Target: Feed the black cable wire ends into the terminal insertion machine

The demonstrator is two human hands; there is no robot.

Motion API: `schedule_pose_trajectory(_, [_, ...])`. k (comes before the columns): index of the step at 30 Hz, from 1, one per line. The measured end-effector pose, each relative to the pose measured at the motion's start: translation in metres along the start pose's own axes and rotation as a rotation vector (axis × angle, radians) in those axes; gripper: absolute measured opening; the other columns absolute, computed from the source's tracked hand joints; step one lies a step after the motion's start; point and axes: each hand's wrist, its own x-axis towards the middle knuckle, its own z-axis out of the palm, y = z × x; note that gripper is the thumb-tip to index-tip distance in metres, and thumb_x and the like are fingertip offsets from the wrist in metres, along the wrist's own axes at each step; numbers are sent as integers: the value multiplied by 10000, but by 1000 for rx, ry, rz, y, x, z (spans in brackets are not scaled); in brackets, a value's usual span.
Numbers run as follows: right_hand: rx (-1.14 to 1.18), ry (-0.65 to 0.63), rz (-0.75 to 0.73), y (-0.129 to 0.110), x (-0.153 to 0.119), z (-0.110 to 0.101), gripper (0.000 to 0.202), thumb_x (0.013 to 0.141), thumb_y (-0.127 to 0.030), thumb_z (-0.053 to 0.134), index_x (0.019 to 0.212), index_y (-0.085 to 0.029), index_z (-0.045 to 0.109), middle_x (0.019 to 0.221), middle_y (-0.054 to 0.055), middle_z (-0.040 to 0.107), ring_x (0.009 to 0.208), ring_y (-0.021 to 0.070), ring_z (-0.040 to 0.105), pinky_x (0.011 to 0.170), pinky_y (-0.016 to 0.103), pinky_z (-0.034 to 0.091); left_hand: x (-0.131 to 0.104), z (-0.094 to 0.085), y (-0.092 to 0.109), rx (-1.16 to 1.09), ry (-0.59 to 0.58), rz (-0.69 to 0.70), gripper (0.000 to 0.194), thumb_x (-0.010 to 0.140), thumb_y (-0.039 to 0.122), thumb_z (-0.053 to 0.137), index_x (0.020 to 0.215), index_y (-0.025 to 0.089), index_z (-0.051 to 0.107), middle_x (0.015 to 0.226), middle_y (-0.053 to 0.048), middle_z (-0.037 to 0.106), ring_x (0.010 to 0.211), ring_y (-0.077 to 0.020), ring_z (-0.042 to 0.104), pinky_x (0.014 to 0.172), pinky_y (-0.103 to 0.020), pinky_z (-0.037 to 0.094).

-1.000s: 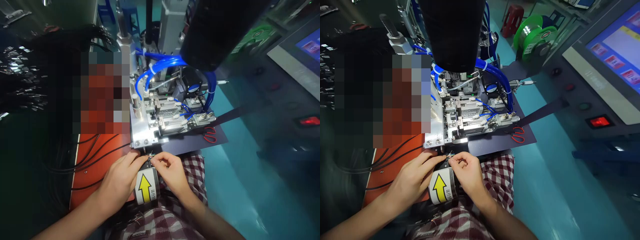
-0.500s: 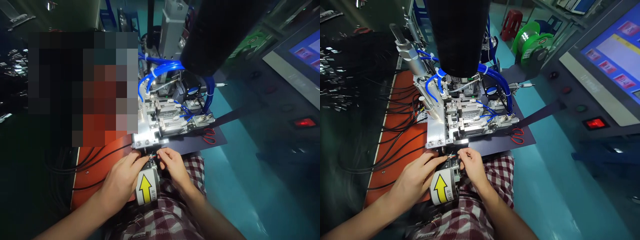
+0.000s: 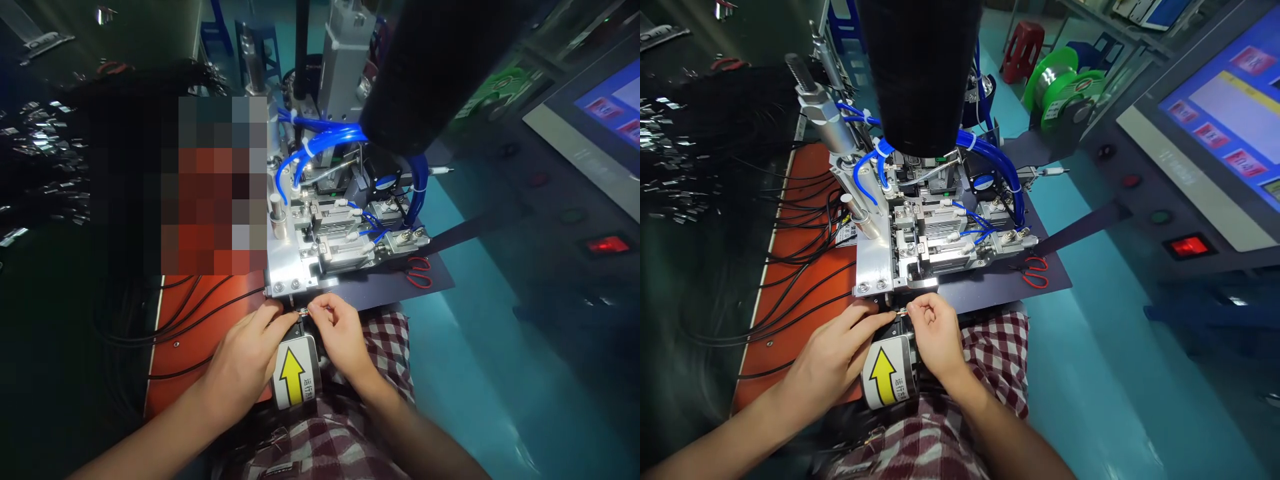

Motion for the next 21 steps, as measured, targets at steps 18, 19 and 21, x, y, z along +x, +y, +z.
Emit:
schedule_pose_trajectory(18, [264,-100,172,3,5,-3,253,757,-417,629,703,-177,571,519,-53,489,443,100,431,441,228,326,4,-5,3,56,-8,18,255,843,78,436,1027,101,611,883,-101,593,765,-205,574,672,-321,517])
schedule_pose_trajectory(19, [259,-101,175,2,5,-2,242,750,-402,638,697,-177,565,510,-57,488,439,99,431,440,227,325,4,-5,4,98,-3,28,253,842,82,438,1024,106,613,873,-102,585,768,-215,562,668,-337,511])
schedule_pose_trajectory(21, [261,-122,183,3,7,-2,226,764,-383,625,700,-178,554,481,-65,483,429,97,425,444,226,327,3,-6,6,215,-15,30,264,834,85,449,1035,127,614,872,-104,569,777,-240,535,652,-372,493])
